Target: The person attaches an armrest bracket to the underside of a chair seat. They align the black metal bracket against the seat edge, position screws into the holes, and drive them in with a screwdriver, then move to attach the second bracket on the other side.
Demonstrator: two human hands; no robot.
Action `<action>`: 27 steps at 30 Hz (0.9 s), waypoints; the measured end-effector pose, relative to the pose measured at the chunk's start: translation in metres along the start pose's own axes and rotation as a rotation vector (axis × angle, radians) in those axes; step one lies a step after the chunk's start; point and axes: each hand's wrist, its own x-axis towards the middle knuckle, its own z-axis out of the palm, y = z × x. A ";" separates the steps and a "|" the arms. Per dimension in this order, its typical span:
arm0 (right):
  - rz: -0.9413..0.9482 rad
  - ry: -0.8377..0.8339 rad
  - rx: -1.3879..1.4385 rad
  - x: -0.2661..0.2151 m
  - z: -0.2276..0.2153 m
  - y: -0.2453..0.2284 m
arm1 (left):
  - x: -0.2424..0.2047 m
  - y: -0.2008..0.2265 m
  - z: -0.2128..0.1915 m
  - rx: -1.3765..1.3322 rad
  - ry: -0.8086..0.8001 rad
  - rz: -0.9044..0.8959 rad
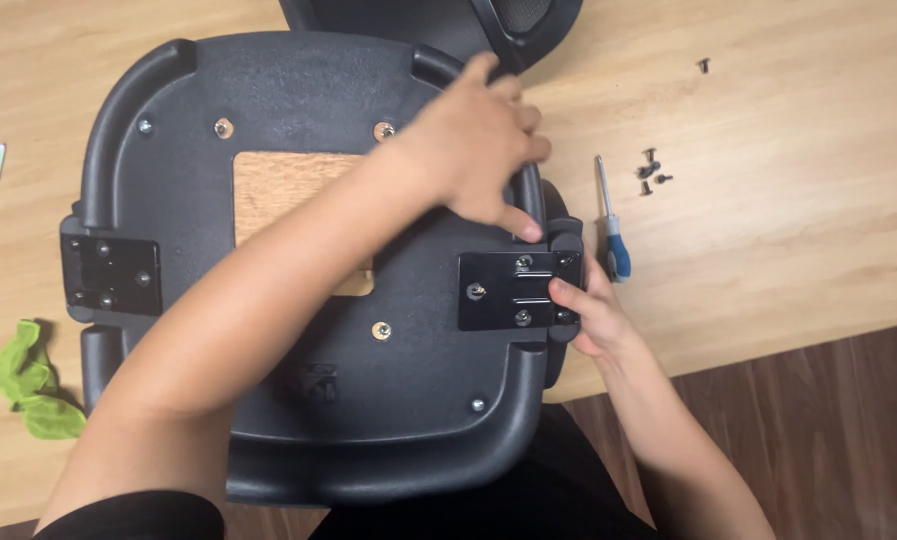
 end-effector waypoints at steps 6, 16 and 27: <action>-0.019 0.021 0.022 -0.008 0.003 0.007 | -0.004 0.001 0.000 0.119 0.048 -0.037; -0.086 0.120 -0.165 -0.012 0.008 0.008 | 0.001 -0.017 0.004 -0.012 0.224 0.117; -0.257 0.267 -0.438 -0.011 0.009 0.006 | 0.003 -0.012 0.005 -0.033 0.188 0.064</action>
